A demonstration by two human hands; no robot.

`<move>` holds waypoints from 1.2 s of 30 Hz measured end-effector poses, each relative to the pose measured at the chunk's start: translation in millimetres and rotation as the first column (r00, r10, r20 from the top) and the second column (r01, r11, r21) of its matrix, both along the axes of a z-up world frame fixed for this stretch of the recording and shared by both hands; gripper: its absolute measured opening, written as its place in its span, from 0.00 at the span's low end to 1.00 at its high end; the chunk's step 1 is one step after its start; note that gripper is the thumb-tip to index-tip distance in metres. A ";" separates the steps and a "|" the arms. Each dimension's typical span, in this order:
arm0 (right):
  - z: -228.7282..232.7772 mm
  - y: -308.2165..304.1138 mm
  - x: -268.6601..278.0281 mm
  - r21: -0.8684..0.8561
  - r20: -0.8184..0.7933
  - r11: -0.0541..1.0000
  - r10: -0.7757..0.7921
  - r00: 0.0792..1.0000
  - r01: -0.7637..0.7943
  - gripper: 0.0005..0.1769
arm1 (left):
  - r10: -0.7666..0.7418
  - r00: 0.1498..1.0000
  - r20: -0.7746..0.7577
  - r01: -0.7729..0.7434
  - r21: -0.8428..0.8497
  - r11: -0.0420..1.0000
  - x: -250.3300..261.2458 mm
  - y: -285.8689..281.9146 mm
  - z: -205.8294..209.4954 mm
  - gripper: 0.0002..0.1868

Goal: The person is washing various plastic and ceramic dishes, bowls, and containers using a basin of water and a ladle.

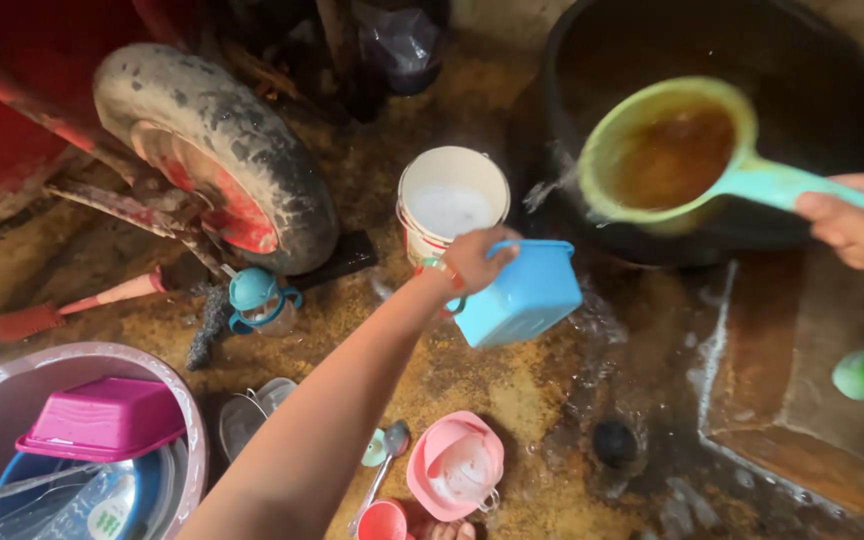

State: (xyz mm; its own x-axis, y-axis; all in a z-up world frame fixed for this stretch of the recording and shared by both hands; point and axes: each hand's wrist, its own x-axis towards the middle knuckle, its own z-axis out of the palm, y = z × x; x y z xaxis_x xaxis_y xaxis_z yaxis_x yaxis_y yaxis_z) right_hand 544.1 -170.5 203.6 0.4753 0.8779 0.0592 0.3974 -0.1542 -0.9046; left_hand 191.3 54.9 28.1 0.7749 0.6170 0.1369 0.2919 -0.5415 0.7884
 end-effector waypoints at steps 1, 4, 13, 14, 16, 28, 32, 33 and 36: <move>12.3 -1.8 -20.7 -0.054 0.039 0.999 -0.004 0.999 0.006 0.15 | 0.033 0.999 0.032 -0.033 0.004 0.999 8.7 2.3 7.3 0.17; 31.6 -9.9 -73.5 -0.136 0.084 0.988 -0.063 0.994 0.074 0.16 | 0.059 0.996 -0.066 -0.059 0.011 0.998 28.9 10.5 3.9 0.19; 33.6 -50.9 -109.3 -0.363 0.106 0.896 -0.232 0.967 0.255 0.19 | 0.100 0.988 -0.118 -0.088 0.101 0.991 -20.5 4.2 29.3 0.17; 44.0 -54.6 -119.9 -0.436 0.244 0.837 -0.243 0.939 0.330 0.19 | 0.062 0.989 -0.134 -0.058 0.035 0.998 -27.7 3.0 38.5 0.20; 47.4 -56.9 -120.8 -0.387 0.370 0.876 -0.137 0.919 0.286 0.19 | 0.024 0.988 -0.152 -0.015 0.061 0.998 -28.5 -8.8 40.8 0.24; 67.7 -59.0 -105.5 -0.396 0.404 0.890 -0.052 0.913 0.226 0.20 | 0.095 0.904 -0.416 0.174 0.563 0.808 -8.1 -93.5 71.7 0.22; 30.5 -53.2 -29.0 -0.418 0.035 0.889 -0.191 0.981 0.188 0.27 | 0.244 0.931 -0.271 -0.200 0.183 0.963 -47.7 -56.2 51.8 0.16; 23.4 -49.2 -20.5 -0.415 0.034 0.892 -0.180 0.983 0.178 0.27 | 0.256 0.928 -0.271 -0.211 0.186 0.960 -56.8 -46.5 24.7 0.16; 11.4 -39.0 -16.7 -0.468 -0.011 0.880 -0.092 0.996 0.076 0.33 | 0.421 0.903 -0.087 -0.420 0.031 0.907 -92.8 -35.6 -9.8 0.15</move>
State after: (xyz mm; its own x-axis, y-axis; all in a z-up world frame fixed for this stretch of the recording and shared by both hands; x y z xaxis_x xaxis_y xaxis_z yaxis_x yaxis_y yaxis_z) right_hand 527.4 -209.5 215.0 0.5431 0.7568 -0.3637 0.3366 -0.5930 -0.7315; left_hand 98.5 19.3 18.4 0.4531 0.8871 0.0883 0.5634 -0.3617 0.7428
